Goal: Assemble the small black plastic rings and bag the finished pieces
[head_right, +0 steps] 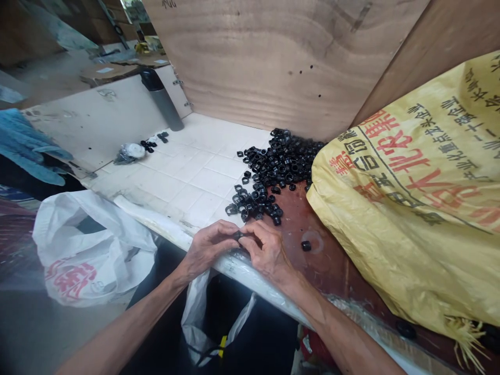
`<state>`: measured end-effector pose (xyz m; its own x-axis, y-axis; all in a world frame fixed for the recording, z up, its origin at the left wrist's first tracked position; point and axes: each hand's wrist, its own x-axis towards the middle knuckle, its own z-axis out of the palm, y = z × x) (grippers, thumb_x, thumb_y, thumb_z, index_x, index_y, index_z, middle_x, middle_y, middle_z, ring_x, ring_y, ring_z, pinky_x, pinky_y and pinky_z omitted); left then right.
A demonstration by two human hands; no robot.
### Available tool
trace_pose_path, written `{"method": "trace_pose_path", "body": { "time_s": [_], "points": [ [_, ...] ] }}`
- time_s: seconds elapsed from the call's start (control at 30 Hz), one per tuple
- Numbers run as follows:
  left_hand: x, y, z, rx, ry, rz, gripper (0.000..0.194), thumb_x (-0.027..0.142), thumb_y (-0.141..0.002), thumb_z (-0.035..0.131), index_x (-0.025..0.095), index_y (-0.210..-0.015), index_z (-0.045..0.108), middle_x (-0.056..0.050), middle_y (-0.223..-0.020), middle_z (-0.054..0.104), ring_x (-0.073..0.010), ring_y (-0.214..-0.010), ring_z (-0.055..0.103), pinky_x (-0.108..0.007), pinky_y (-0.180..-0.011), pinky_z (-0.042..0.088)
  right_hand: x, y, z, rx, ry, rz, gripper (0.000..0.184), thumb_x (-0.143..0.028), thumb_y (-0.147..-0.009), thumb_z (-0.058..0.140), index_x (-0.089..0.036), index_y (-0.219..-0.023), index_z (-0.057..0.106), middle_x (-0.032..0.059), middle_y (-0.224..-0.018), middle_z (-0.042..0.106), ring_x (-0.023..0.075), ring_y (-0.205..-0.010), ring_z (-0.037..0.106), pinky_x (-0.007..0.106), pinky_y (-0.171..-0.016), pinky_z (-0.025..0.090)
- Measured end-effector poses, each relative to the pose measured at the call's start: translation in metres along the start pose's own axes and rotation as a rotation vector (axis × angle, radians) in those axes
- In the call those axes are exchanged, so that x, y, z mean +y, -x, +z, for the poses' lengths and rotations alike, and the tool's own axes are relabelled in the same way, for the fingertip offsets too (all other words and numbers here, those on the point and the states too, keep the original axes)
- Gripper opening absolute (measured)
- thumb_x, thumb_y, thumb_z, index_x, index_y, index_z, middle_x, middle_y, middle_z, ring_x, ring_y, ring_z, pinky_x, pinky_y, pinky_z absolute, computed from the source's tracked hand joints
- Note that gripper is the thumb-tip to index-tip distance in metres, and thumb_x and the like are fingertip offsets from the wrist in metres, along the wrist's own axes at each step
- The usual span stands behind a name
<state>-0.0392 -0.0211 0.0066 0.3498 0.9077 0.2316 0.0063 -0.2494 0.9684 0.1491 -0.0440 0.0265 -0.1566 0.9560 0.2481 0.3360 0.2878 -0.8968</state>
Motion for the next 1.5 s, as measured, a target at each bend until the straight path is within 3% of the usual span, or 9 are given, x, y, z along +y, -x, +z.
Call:
{"method": "trace_pose_path", "body": {
  "time_s": [0.13, 0.2, 0.37, 0.53, 0.7, 0.83, 0.97, 1.3, 1.5],
  "points": [
    [-0.0067, 0.0018, -0.0003, -0.03, -0.145, 0.132, 0.016, 0.023, -0.084, 0.073, 0.018, -0.098, 0.069, -0.009, -0.104, 0.069, -0.0198, -0.1, 0.067, -0.035, -0.09, 0.055, 0.0019, 0.0027, 0.0022, -0.041, 0.047, 0.15, 0.019, -0.031, -0.096, 0.052, -0.018, -0.088, 0.063, -0.0028, -0.058, 0.058, 0.0118, -0.049, 0.055, 0.022, -0.05, 0.043],
    [-0.0062, 0.0021, -0.0002, -0.033, -0.156, 0.138, 0.017, 0.023, -0.084, 0.072, 0.018, -0.1, 0.069, -0.009, -0.104, 0.069, -0.0195, -0.099, 0.067, -0.035, -0.09, 0.056, 0.0024, 0.0034, 0.002, -0.041, 0.119, 0.129, 0.028, -0.034, -0.099, 0.048, -0.019, -0.079, 0.061, -0.003, -0.055, 0.056, 0.011, -0.048, 0.053, 0.022, -0.051, 0.041],
    [-0.0029, 0.0029, -0.0001, 0.012, -0.031, 0.069, 0.016, 0.021, -0.085, 0.071, 0.017, -0.1, 0.067, -0.008, -0.102, 0.068, -0.018, -0.095, 0.068, -0.033, -0.088, 0.057, 0.0051, 0.005, 0.0009, -0.063, 0.183, -0.042, 0.018, -0.028, -0.097, 0.052, -0.017, -0.104, 0.064, 0.002, -0.076, 0.065, 0.0144, -0.066, 0.059, 0.025, -0.065, 0.043],
    [-0.0044, 0.0041, -0.0007, 0.011, -0.073, 0.075, 0.018, 0.021, -0.084, 0.072, 0.017, -0.101, 0.068, -0.007, -0.102, 0.068, -0.0182, -0.097, 0.066, -0.035, -0.091, 0.055, 0.01, 0.0082, 0.0024, -0.083, 0.321, -0.062, 0.038, -0.027, -0.1, 0.043, -0.019, -0.065, 0.056, -0.0024, -0.056, 0.049, 0.012, -0.051, 0.046, 0.027, -0.053, 0.03],
    [-0.005, 0.0042, 0.0, 0.026, 0.017, 0.036, 0.016, 0.023, -0.085, 0.071, 0.017, -0.099, 0.067, -0.008, -0.103, 0.067, -0.0182, -0.095, 0.067, -0.033, -0.085, 0.057, 0.0029, 0.0089, 0.0004, -0.058, 0.218, -0.044, 0.021, -0.034, -0.097, 0.05, -0.018, -0.09, 0.061, -0.0024, -0.066, 0.054, 0.0122, -0.057, 0.05, 0.024, -0.058, 0.036],
    [-0.0056, 0.0041, 0.0002, 0.035, 0.062, 0.006, 0.015, 0.021, -0.084, 0.072, 0.017, -0.098, 0.067, -0.007, -0.102, 0.066, -0.0171, -0.096, 0.066, -0.031, -0.087, 0.056, 0.0023, 0.0079, -0.0009, -0.081, 0.255, -0.026, 0.032, -0.034, -0.097, 0.051, -0.019, -0.07, 0.056, -0.0037, -0.059, 0.047, 0.0108, -0.053, 0.043, 0.025, -0.055, 0.032],
    [-0.0064, 0.0042, -0.0003, 0.039, 0.128, -0.027, 0.014, 0.02, -0.084, 0.072, 0.017, -0.097, 0.067, -0.006, -0.102, 0.065, -0.0166, -0.095, 0.066, -0.03, -0.087, 0.054, 0.0056, 0.0079, 0.0001, -0.068, 0.208, -0.037, 0.016, -0.034, -0.09, 0.061, -0.018, -0.089, 0.06, -0.0025, -0.068, 0.053, 0.0113, -0.056, 0.046, 0.024, -0.055, 0.035],
    [0.0003, 0.0027, -0.0011, 0.018, 0.181, -0.05, 0.016, 0.018, -0.081, 0.075, 0.017, -0.096, 0.069, -0.006, -0.1, 0.066, -0.0169, -0.094, 0.065, -0.03, -0.086, 0.054, 0.0054, 0.0066, 0.0005, -0.04, 0.246, -0.042, 0.03, -0.031, -0.097, 0.051, -0.019, -0.069, 0.054, -0.0035, -0.058, 0.047, 0.0117, -0.053, 0.044, 0.026, -0.056, 0.034],
    [-0.0001, 0.0007, -0.0027, 0.012, 0.23, -0.077, 0.017, 0.019, -0.08, 0.075, 0.017, -0.095, 0.07, -0.006, -0.099, 0.066, -0.0164, -0.093, 0.065, -0.029, -0.087, 0.053, 0.006, 0.0068, -0.0002, -0.049, 0.197, -0.106, 0.008, -0.026, -0.093, 0.058, -0.019, -0.09, 0.061, -0.0001, -0.074, 0.057, 0.0141, -0.064, 0.052, 0.026, -0.063, 0.041]
  ]
}}
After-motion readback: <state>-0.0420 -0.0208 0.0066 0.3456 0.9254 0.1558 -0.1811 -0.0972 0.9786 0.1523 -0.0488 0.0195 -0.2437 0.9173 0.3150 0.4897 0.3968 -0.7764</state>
